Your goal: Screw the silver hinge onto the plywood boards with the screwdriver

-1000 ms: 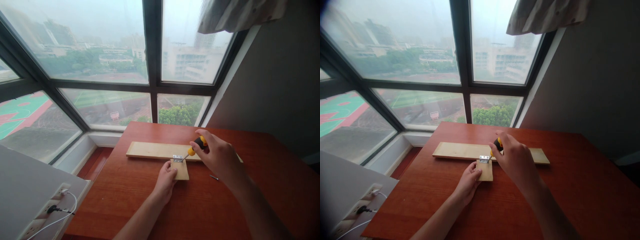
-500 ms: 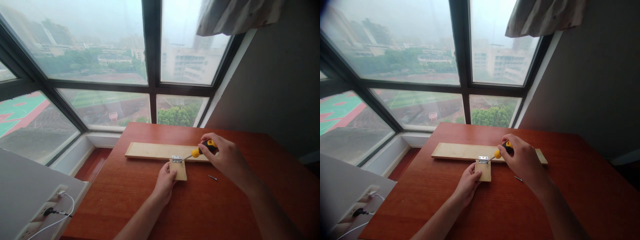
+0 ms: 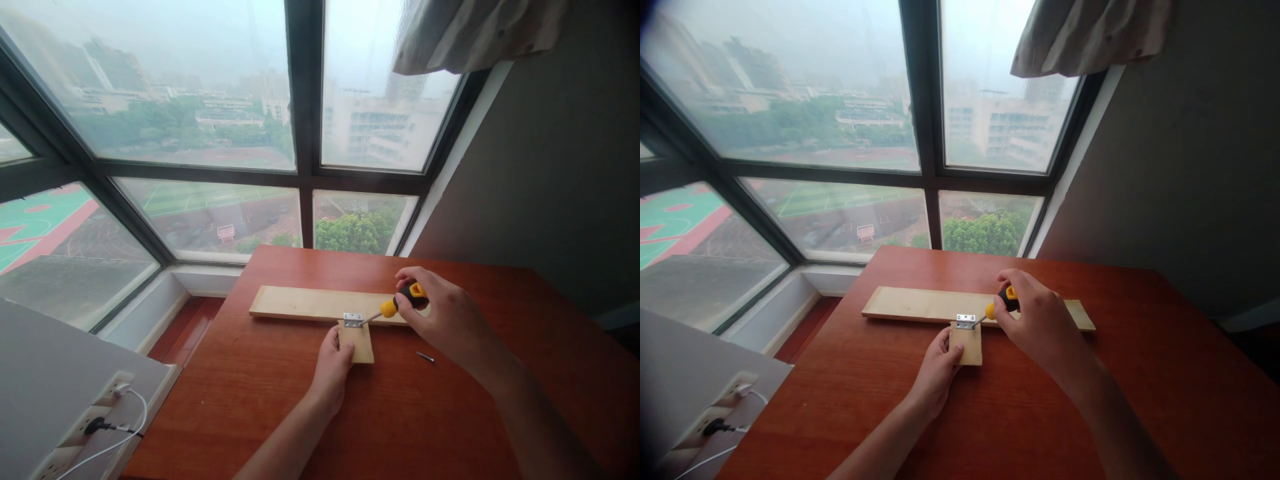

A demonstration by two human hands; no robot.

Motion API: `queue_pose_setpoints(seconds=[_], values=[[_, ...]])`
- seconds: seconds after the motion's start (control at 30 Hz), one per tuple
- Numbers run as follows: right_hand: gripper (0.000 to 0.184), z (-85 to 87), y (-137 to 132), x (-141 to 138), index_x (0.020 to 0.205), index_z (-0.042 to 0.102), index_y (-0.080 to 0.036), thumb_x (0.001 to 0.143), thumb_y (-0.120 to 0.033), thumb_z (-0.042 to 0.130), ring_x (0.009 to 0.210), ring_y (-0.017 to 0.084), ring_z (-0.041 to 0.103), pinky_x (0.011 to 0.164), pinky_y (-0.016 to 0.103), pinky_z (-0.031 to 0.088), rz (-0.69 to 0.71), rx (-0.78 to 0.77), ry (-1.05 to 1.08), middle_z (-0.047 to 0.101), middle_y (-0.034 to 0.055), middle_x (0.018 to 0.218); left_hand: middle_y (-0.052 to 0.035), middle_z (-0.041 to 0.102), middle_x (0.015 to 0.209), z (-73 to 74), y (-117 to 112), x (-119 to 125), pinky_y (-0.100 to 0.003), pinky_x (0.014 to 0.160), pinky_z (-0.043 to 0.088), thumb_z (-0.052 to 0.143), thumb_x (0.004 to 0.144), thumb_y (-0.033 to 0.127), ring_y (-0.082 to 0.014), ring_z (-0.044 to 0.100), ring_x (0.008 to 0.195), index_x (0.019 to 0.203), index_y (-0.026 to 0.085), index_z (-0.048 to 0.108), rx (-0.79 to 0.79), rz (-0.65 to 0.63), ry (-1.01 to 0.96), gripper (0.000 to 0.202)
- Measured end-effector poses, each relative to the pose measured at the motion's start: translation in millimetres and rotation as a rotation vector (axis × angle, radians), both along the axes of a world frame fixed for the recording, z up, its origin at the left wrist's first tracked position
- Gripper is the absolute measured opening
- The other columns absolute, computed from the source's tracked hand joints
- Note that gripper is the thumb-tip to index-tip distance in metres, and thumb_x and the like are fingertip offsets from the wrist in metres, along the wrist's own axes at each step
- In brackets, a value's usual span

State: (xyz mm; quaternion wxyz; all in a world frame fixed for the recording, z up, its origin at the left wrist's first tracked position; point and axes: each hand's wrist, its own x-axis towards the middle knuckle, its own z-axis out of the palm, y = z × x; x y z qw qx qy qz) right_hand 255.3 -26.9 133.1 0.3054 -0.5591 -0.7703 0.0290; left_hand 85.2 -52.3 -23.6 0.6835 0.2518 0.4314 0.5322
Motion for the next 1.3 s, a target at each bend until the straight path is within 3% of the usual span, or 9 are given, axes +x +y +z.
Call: queue_pose_setpoints(seconds=[0.2, 0.43, 0.73, 0.9, 1.0, 1.17, 1.3], values=[[0.02, -0.9, -0.5, -1.4, 0.103, 0.057, -0.023, 0.084, -0.026, 0.054, 0.083, 0.021, 0.067, 0.073, 0.033, 0.049, -0.007, 0.024, -0.004, 0.069, 0.0041, 0.097, -0.0093, 0.069, 0.104, -2.5, 1.0, -1.5, -0.028, 0.079, 0.048, 0.072, 0.067, 0.02, -0.0196, 0.064, 0.088, 0.109, 0.017, 0.061, 0.02, 0.008, -0.028, 0.044], [0.016, -3.1, 3.8, 1.8, 0.094, 0.059, -0.024, 0.088, -0.039, 0.055, 0.081, 0.021, 0.067, 0.068, 0.031, 0.05, 0.052, 0.028, 0.002, 0.07, 0.0041, 0.092, -0.0071, 0.069, 0.093, 2.9, 2.7, -1.8, -0.026, 0.071, 0.047, 0.075, 0.06, 0.02, -0.0172, 0.062, 0.077, 0.102, 0.017, 0.06, -0.041, 0.009, -0.06, 0.044], [0.033, 0.1, -0.7, 0.4, 0.116, 0.052, -0.024, 0.084, -0.027, 0.056, 0.097, 0.022, 0.066, 0.083, 0.035, 0.053, 0.091, 0.02, 0.038, 0.066, 0.0067, 0.114, -0.0067, 0.07, 0.088, 4.7, 3.3, -3.1, -0.025, 0.069, 0.047, 0.078, 0.057, 0.02, -0.0164, 0.062, 0.074, 0.101, 0.015, 0.06, -0.07, 0.009, -0.107, 0.048], [0.027, -0.2, 1.9, 4.7, 0.105, 0.058, -0.023, 0.087, -0.043, 0.056, 0.073, 0.02, 0.067, 0.063, 0.031, 0.051, 0.01, 0.016, -0.042, 0.07, 0.0053, 0.095, -0.0072, 0.071, 0.088, 4.7, 3.1, -3.3, -0.026, 0.069, 0.048, 0.078, 0.058, 0.018, -0.0165, 0.063, 0.074, 0.103, 0.015, 0.059, -0.074, 0.012, -0.124, 0.049], [0.02, -0.2, 3.0, 5.1, 0.098, 0.06, -0.023, 0.088, -0.039, 0.055, 0.066, 0.017, 0.066, 0.059, 0.029, 0.049, 0.01, 0.019, -0.033, 0.071, 0.0033, 0.089, -0.0072, 0.071, 0.087, 4.8, 2.9, -3.4, -0.026, 0.068, 0.048, 0.079, 0.056, 0.019, -0.0171, 0.064, 0.073, 0.103, 0.015, 0.06, -0.078, 0.013, -0.112, 0.051], [0.033, 3.3, -2.2, 1.3, 0.114, 0.055, -0.025, 0.082, -0.025, 0.055, 0.077, 0.019, 0.067, 0.07, 0.031, 0.052, 0.026, -0.011, -0.003, 0.07, 0.0029, 0.1, -0.0071, 0.071, 0.089, 5.9, 2.5, -3.5, -0.026, 0.068, 0.048, 0.078, 0.057, 0.019, -0.0171, 0.064, 0.073, 0.103, 0.016, 0.061, -0.081, 0.008, -0.106, 0.049], [0.024, 5.0, -3.9, -0.2, 0.107, 0.056, -0.025, 0.083, -0.028, 0.056, 0.089, 0.021, 0.066, 0.076, 0.032, 0.051, 0.072, -0.042, -0.012, 0.068, 0.0035, 0.104, -0.0078, 0.071, 0.09, 6.4, 2.6, -3.3, -0.026, 0.068, 0.048, 0.078, 0.058, 0.018, -0.0167, 0.063, 0.073, 0.103, 0.015, 0.061, -0.07, 0.011, -0.111, 0.048]])
